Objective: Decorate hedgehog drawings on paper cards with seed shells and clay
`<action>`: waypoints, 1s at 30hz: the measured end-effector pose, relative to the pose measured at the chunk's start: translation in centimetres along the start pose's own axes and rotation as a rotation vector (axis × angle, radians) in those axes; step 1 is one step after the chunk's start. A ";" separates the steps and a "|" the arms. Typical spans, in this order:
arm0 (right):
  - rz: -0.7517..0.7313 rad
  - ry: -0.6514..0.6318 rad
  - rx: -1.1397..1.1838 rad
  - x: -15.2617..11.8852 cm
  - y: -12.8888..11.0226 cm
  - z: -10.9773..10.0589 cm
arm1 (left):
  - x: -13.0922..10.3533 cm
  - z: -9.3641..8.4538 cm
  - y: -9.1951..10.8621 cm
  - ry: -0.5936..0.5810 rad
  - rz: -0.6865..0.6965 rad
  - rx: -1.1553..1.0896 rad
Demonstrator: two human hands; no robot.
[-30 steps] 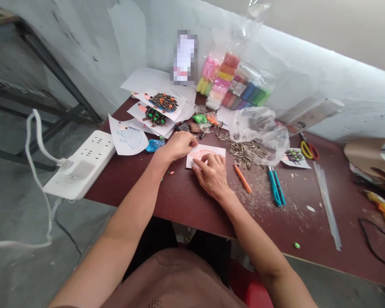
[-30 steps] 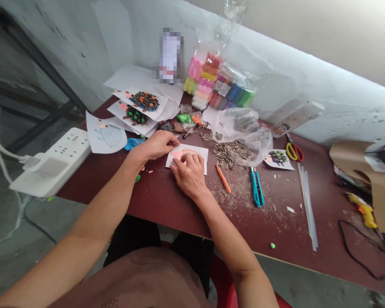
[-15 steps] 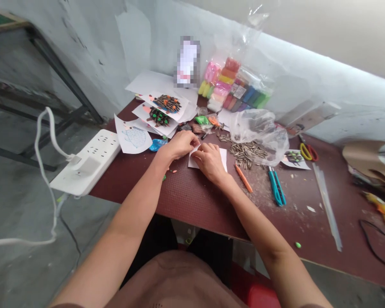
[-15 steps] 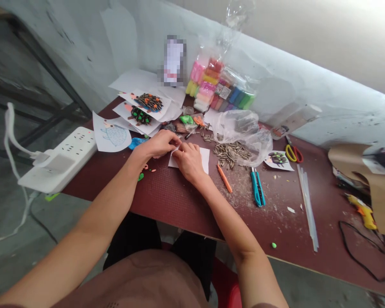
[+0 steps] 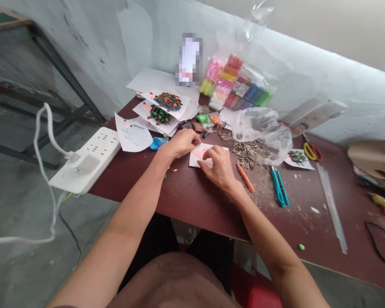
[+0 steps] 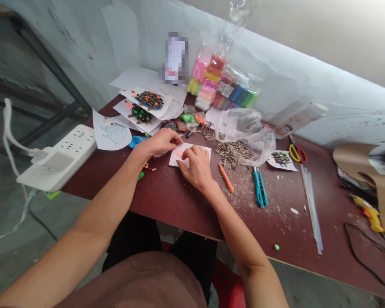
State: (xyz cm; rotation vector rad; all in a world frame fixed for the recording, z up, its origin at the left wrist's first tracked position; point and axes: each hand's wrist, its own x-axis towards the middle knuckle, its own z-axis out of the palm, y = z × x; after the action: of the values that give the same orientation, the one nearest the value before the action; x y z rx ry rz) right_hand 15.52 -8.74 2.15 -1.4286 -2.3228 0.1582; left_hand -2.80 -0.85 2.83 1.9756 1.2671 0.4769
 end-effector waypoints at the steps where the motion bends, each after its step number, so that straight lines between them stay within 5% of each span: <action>1: 0.026 0.037 -0.001 -0.2 0.3 -0.2 | 0.0 0.0 0.0 0.010 -0.003 0.018; 5: 0.061 0.089 0.016 -0.5 1.1 -0.6 | 0.0 0.0 0.2 0.021 -0.008 0.108; 14: -0.137 -0.049 -0.104 -0.9 -1.0 0.2 | 0.0 -0.1 0.2 0.017 0.014 0.119; 21: -0.034 0.108 0.004 -1.5 0.4 -0.6 | -0.3 -0.2 0.4 0.019 -0.002 0.091; 30: -0.159 -0.038 0.022 -1.9 -1.1 0.1 | 0.2 0.2 0.0 0.064 0.025 0.147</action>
State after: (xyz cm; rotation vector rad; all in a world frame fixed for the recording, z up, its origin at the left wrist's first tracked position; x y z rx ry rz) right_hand 15.33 -10.92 1.84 -1.2342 -2.4459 0.1654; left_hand -2.57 -0.74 2.62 2.1156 1.3523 0.4744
